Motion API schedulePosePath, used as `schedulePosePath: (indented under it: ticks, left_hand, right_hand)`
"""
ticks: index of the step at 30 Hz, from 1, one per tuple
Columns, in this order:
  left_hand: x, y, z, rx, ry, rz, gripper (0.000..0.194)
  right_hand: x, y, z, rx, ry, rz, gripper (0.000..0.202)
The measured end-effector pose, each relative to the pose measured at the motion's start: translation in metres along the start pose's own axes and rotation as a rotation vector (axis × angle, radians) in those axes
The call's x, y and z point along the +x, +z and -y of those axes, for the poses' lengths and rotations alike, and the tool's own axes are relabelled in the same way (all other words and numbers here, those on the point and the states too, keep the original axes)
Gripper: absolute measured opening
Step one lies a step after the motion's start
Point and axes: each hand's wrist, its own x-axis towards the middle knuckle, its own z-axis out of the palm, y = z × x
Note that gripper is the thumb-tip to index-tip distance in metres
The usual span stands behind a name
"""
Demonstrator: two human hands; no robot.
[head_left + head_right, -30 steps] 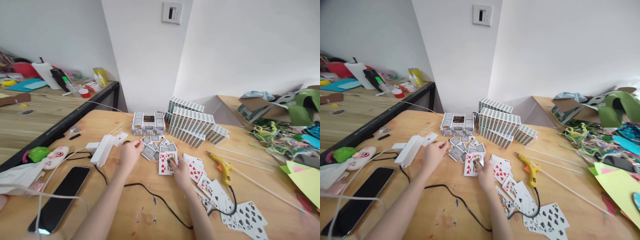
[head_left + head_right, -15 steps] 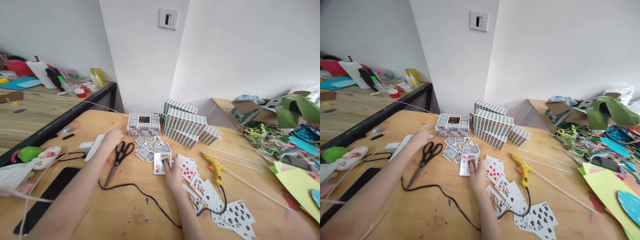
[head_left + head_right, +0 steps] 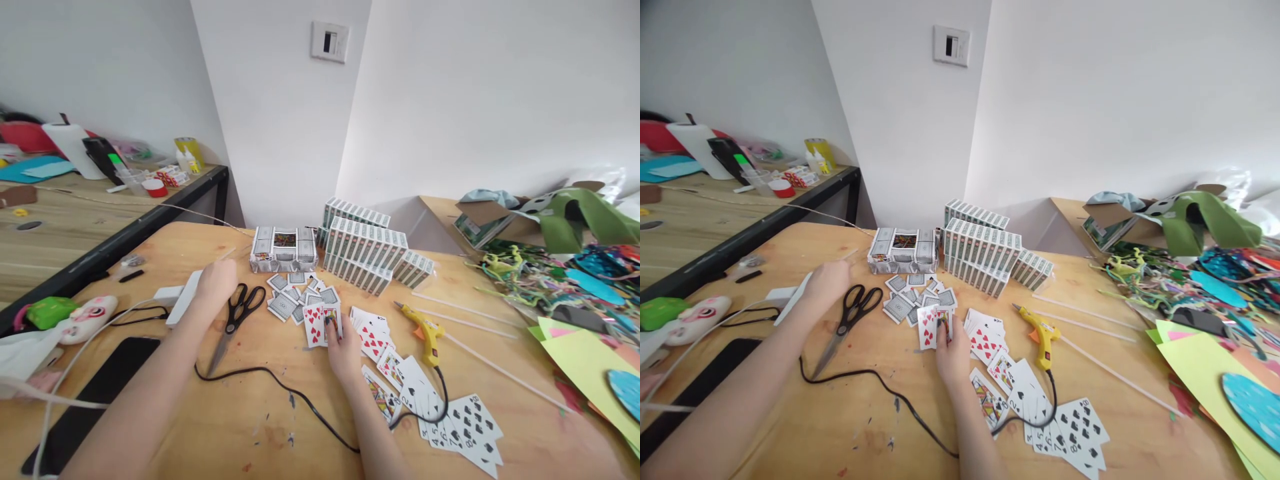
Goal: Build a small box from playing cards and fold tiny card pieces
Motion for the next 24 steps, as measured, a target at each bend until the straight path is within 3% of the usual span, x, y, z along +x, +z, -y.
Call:
schedulePosePath:
  ticks: [2, 4, 7, 9, 12, 16, 21, 24]
  left_hand:
    - [-0.031, -0.004, -0.013, -0.057, 0.073, -0.139, 0.032]
    - [-0.066, 0.001, -0.031, -0.284, 0.175, -0.236, 0.029]
    - [-0.107, 0.022, -0.059, -0.657, 0.413, -0.279, 0.022]
    - [-0.121, 0.040, -0.075, -0.823, 0.453, -0.283, 0.019]
    - [-0.124, 0.061, -0.086, -1.055, 0.428, -0.167, 0.018]
    - [-0.119, 0.071, -0.082, -1.285, 0.377, 0.085, 0.017]
    - [-0.122, 0.074, -0.078, -1.318, 0.366, 0.231, 0.016]
    - [-0.124, 0.075, -0.080, -1.301, 0.407, 0.256, 0.017]
  right_hand:
    - [0.000, -0.001, 0.000, -0.012, 0.003, -0.026, 0.020]
    - [0.000, -0.003, 0.001, 0.013, 0.001, -0.064, 0.021]
    - [0.001, -0.005, 0.000, 0.149, 0.036, -0.105, 0.022]
    - [0.002, -0.004, -0.002, 0.284, 0.112, -0.107, 0.025]
    - [0.003, 0.000, -0.004, 0.557, 0.253, -0.066, 0.029]
    - [0.003, 0.004, -0.001, 0.879, 0.434, 0.051, 0.031]
    - [-0.002, 0.002, 0.010, 0.999, 0.484, 0.177, 0.034]
    - [-0.004, -0.001, 0.016, 1.075, 0.485, 0.273, 0.045]
